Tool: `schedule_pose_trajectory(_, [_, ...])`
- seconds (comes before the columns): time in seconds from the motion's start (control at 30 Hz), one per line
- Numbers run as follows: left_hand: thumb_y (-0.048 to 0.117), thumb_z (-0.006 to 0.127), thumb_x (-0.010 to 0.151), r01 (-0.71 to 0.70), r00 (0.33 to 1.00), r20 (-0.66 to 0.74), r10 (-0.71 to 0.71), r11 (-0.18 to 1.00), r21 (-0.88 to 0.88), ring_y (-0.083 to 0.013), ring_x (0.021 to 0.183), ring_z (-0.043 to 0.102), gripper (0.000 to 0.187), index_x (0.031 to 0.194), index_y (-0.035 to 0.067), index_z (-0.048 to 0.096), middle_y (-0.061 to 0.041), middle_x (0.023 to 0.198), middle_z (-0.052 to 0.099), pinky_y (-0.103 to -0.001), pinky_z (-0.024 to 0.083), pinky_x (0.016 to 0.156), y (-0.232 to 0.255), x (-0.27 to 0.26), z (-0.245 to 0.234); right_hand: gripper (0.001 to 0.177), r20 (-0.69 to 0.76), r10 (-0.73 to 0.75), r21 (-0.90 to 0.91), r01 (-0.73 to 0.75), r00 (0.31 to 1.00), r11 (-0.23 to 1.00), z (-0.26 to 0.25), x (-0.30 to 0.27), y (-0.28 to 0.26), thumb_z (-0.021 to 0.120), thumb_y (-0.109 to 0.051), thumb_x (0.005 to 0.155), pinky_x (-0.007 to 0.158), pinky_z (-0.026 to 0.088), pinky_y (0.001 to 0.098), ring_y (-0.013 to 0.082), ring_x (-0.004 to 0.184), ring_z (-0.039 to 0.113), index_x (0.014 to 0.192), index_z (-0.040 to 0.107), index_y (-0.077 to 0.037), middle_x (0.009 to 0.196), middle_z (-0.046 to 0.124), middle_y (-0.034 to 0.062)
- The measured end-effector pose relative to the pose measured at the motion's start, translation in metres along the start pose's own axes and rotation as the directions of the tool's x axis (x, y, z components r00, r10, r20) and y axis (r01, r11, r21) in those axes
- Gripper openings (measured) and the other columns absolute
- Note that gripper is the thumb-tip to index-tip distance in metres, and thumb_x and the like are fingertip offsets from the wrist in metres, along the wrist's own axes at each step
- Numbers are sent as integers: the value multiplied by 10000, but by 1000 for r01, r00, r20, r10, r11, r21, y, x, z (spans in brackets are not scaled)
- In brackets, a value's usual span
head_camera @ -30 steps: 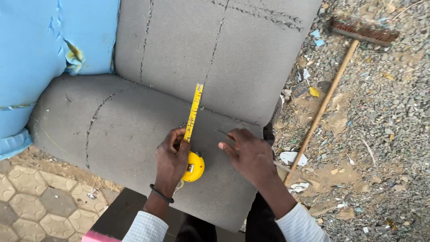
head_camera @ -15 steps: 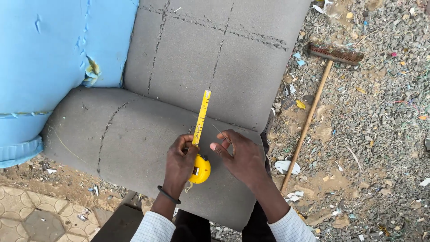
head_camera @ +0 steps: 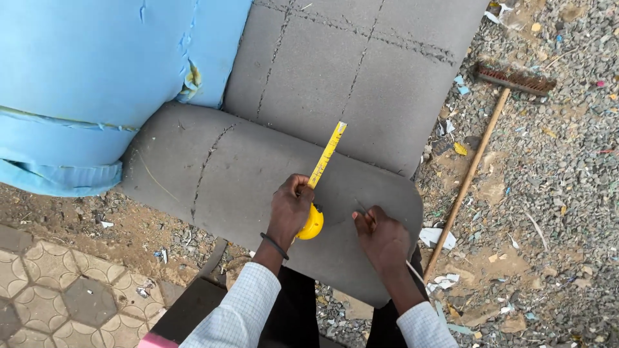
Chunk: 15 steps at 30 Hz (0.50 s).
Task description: Measure and mark a piece of grey foam using a tape measure and a marking tool for furniture reupholstery
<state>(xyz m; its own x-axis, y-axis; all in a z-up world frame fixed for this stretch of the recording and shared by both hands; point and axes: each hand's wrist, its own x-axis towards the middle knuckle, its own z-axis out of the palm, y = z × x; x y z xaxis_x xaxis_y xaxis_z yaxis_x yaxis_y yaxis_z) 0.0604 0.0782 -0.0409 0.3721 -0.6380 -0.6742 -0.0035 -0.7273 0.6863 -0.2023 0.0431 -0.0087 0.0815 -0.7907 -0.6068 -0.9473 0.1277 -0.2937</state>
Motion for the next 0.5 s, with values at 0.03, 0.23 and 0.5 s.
schedule_pose_trajectory(0.03, [274, 739, 1122, 5, 1000, 7, -6, 1000, 8, -274, 972, 823, 277, 1304, 107, 863, -126, 1071, 871, -457, 625, 855, -3, -1, 1, 524, 5, 10, 5, -10, 1000, 1000, 3, 0, -2, 768, -669, 1151, 784, 709, 574, 420, 799, 890, 937, 725, -193, 726, 812, 83])
schedule_pose_trajectory(0.23, [275, 699, 1171, -82, 991, 109, 74, 994, 67, -337, 1052, 833, 269, 1332, 117, 847, -167, 1130, 866, -499, 637, 913, -17, -19, 15, 544, -210, -18, -53, 7, 978, 999, 16, 2, -5, 798, -601, 1209, 748, 705, 559, 422, 806, 889, 869, 734, -181, 727, 797, 135])
schedule_pose_trajectory(0.5, [232, 649, 1224, -165, 986, -20, 166, 985, 46, -358, 1029, 821, 208, 1294, 123, 811, -181, 1061, 843, -522, 619, 910, -28, -23, 31, 442, -104, 91, -33, -95, 990, 995, 11, 12, -13, 734, -592, 1135, 848, 699, 679, 549, 982, 880, 971, 774, -183, 854, 840, 219])
